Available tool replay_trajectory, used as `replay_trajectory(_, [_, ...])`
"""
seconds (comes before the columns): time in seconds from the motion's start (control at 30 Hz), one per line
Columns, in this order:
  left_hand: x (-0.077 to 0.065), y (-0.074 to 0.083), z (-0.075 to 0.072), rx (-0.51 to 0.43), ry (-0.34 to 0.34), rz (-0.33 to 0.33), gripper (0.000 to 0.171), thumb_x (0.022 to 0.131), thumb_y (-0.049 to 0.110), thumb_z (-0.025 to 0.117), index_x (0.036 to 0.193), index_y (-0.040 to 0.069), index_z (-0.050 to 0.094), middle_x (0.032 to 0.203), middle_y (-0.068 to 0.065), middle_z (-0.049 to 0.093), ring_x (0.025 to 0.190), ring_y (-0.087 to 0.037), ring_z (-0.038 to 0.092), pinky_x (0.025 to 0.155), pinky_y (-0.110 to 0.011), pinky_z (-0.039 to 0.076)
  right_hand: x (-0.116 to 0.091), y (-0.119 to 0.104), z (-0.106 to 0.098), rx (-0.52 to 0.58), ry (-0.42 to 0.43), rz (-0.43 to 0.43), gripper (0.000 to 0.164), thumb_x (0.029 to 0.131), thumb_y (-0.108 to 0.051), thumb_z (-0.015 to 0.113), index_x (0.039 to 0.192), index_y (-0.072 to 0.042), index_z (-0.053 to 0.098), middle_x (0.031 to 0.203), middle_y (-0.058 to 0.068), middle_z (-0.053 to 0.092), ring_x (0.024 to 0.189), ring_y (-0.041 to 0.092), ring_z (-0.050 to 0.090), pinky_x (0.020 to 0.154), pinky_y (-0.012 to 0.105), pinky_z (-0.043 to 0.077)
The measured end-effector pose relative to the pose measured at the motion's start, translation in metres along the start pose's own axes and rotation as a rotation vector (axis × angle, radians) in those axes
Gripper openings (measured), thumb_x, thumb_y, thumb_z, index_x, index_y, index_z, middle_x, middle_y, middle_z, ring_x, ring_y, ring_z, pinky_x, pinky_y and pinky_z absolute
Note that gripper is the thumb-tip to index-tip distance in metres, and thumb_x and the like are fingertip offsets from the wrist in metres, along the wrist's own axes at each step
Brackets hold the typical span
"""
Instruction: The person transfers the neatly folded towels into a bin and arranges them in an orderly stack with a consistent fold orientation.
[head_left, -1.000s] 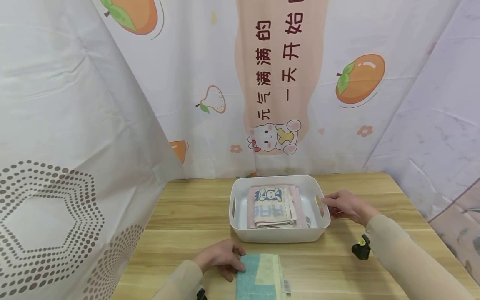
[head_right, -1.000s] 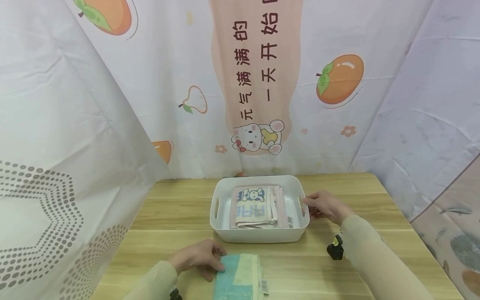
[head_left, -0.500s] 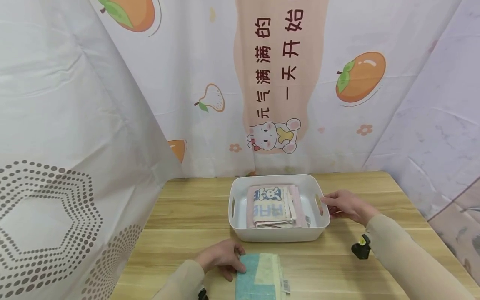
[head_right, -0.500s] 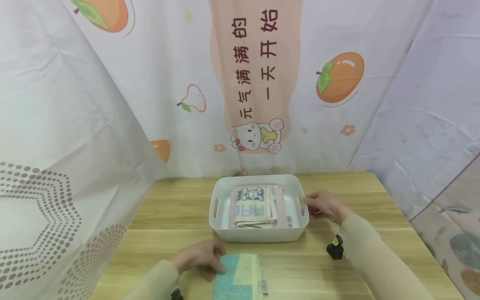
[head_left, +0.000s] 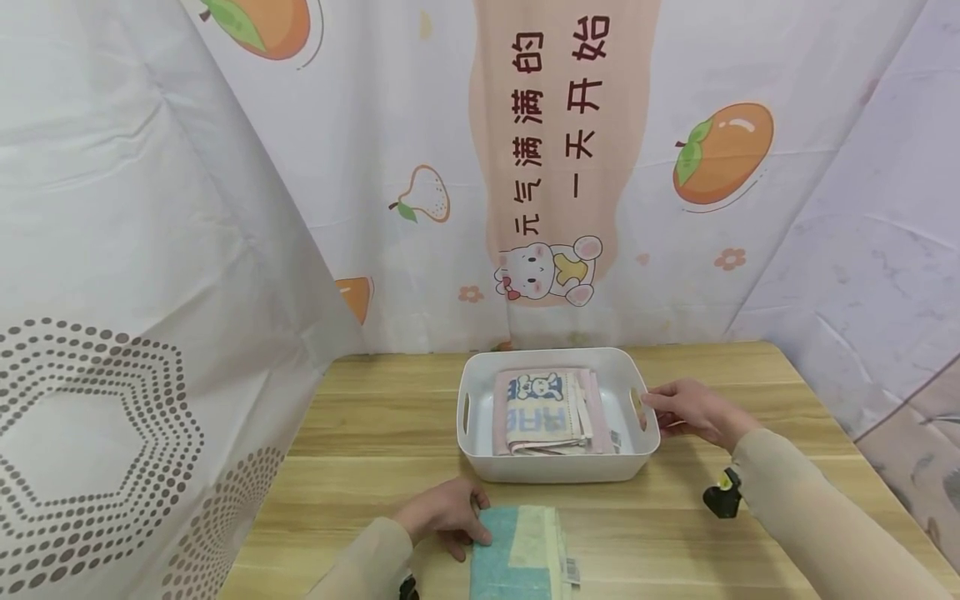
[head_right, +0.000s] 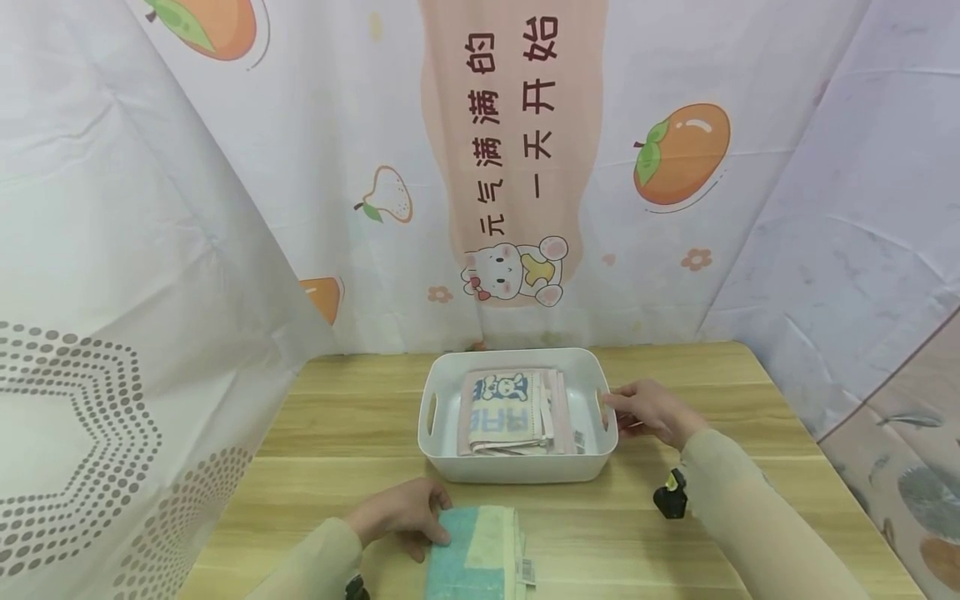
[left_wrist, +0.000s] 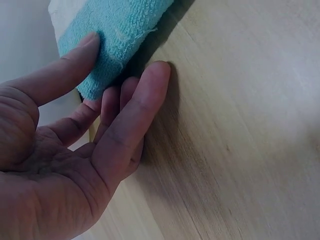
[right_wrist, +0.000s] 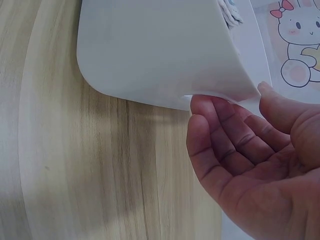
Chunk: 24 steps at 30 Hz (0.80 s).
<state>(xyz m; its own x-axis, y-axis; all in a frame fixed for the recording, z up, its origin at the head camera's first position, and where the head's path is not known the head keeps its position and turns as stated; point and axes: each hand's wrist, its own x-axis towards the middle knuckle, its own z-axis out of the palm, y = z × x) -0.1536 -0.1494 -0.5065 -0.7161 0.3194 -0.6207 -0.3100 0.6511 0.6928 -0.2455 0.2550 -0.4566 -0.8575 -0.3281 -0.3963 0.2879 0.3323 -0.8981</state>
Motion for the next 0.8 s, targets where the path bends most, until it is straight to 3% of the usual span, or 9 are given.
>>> replay_trajectory(0.8, [-0.008,0.011,0.009,0.167,0.081,-0.009,0.026,0.069,0.0,0.079,0.079,0.003,0.055,0.066,-0.013,0.058,0.051,-0.024,0.061,0.05,-0.037,0.054,-0.001,0.0,0.001,-0.006,0.02,-0.001,0.046,0.098,-0.022,0.049,0.126,0.013,0.046,0.095,0.022,0.066,0.083,0.028,0.061,0.077,0.043,0.051])
